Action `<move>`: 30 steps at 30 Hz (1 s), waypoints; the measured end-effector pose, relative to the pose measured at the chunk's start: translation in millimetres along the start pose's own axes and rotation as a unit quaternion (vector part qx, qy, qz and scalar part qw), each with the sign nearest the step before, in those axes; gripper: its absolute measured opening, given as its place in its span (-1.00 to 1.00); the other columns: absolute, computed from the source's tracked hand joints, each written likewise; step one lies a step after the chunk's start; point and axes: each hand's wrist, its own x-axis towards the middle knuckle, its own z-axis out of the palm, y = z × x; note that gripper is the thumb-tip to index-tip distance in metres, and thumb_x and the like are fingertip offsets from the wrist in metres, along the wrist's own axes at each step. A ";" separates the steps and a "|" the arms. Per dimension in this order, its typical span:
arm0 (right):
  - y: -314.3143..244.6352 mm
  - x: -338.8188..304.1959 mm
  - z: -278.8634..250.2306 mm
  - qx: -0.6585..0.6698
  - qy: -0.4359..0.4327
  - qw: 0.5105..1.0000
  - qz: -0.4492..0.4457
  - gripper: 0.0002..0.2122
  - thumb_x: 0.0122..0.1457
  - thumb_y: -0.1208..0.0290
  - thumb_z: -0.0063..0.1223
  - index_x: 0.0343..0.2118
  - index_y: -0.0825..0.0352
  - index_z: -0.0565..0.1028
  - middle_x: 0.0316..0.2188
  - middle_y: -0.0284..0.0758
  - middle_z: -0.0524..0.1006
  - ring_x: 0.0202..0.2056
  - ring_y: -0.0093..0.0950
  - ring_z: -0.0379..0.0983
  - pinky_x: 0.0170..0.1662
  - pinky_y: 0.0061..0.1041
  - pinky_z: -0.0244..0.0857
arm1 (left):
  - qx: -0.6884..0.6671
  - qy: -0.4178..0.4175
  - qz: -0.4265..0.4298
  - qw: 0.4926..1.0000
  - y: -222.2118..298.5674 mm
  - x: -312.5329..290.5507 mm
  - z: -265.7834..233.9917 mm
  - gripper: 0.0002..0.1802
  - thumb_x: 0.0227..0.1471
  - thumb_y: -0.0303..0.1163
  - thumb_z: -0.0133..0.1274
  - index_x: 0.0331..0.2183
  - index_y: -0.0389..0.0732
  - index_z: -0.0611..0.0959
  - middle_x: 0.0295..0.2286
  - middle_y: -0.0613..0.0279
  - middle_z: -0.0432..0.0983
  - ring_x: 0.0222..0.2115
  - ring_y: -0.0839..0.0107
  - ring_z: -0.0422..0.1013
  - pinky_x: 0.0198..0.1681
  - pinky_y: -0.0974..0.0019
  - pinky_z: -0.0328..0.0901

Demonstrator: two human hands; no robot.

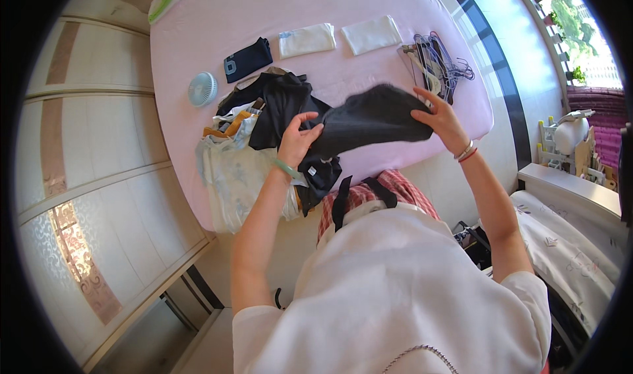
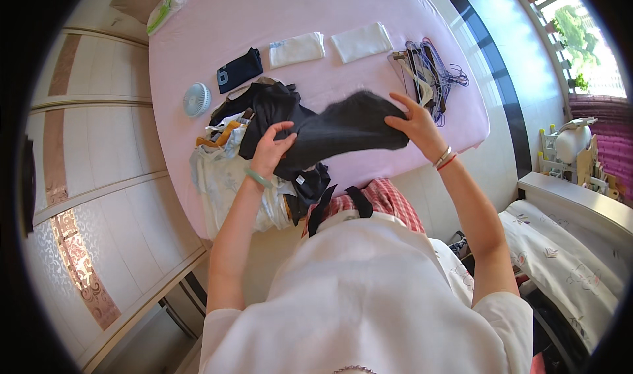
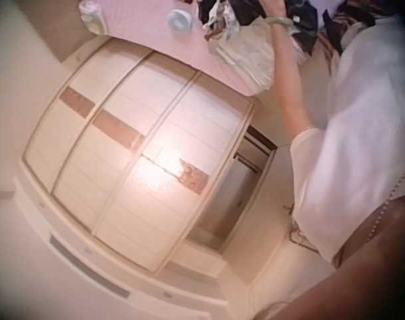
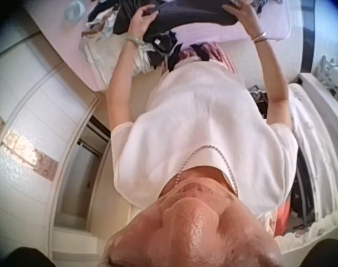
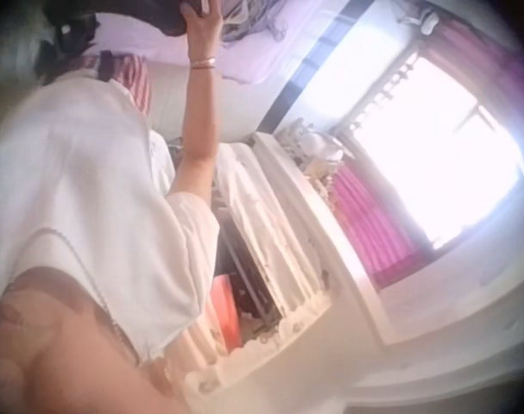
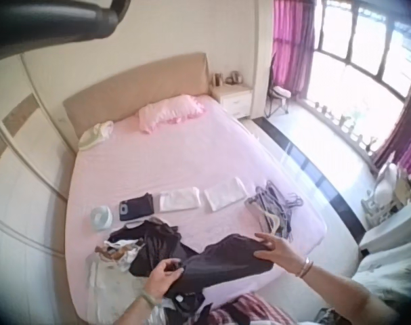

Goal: The person folds several pieces of clothing on a bed, including a black t-shirt, dark shorts, a white t-shirt, and a light-colored t-shirt. They smooth and align each item before folding it into a neat stack.

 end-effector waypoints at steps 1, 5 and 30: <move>8.9 1.9 -3.5 -0.005 0.002 0.999 0.037 -0.47 0.16 0.50 0.12 0.21 0.30 0.26 -0.33 -0.35 0.56 -0.33 -0.66 0.48 -0.27 -0.71 0.37 | -0.022 0.005 -0.015 1.000 -12.2 5.9 -0.4 -0.58 0.03 -0.38 0.21 -0.07 -0.19 0.48 -0.37 0.20 0.56 -0.39 0.57 0.47 -0.32 0.52 0.34; 52.1 23.3 -12.0 -0.014 0.058 0.994 0.096 -0.53 0.13 0.41 0.18 0.12 0.30 0.37 -0.41 -0.40 0.56 -0.37 -0.69 0.46 -0.32 -0.73 0.32 | -0.042 0.014 -0.095 0.995 -60.7 43.4 3.6 -0.60 0.02 -0.35 0.21 -0.07 -0.14 0.54 -0.46 0.31 0.58 -0.48 0.64 0.41 -0.43 0.54 0.28; 363.7 156.8 -46.0 -0.217 0.184 0.955 0.086 -0.60 0.19 0.35 0.09 0.10 0.22 0.38 -0.63 -0.34 0.38 -0.58 -0.54 0.25 -0.44 -0.53 0.20 | 0.170 0.129 -0.002 0.977 -305.7 218.2 71.8 -0.52 0.08 -0.42 0.12 0.05 -0.19 0.43 -0.44 0.03 0.56 -0.45 0.23 0.51 -0.30 0.27 0.37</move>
